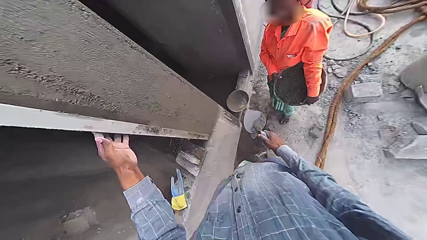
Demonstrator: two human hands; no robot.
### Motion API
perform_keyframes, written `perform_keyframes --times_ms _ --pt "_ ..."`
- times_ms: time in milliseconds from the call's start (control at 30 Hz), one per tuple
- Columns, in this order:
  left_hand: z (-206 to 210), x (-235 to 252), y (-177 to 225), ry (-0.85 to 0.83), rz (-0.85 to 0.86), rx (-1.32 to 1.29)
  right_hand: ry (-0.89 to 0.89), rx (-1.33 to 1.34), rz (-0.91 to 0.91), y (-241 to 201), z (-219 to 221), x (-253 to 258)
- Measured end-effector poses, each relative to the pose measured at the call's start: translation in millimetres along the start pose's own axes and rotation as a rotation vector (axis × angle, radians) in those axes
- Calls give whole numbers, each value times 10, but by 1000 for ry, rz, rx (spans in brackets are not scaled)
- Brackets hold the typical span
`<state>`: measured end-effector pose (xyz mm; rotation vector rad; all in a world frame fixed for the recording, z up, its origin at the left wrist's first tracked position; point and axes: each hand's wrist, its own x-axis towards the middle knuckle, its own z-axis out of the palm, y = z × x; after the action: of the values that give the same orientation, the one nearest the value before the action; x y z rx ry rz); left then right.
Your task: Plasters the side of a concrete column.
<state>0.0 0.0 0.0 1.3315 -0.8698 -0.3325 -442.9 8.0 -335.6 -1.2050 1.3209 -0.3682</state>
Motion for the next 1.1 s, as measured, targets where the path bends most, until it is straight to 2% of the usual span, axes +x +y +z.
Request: perform_keyframes --times_ms 133,300,467,567,700,833,933,1100 --pt "1 -50 -5 23 2 26 115 10 18 176 -148 -201" --pt "9 -84 -41 13 -5 32 310 75 141 433 -411 -315" --pt "-23 -85 -48 -41 -7 39 433 123 226 253 -708 -466" --pt "-57 -53 -64 -86 26 65 474 64 223 152 -950 -473" --pt "-70 -56 -101 -95 53 102 527 -111 214 323 -1383 -352" --pt "-73 -42 -124 -84 56 114 524 -310 287 450 -1752 -240" --pt "-75 -40 -136 -65 36 107 457 -403 390 500 -1842 -188" --pt "-108 -3 -149 -85 21 133 401 -446 666 1055 -1935 173"
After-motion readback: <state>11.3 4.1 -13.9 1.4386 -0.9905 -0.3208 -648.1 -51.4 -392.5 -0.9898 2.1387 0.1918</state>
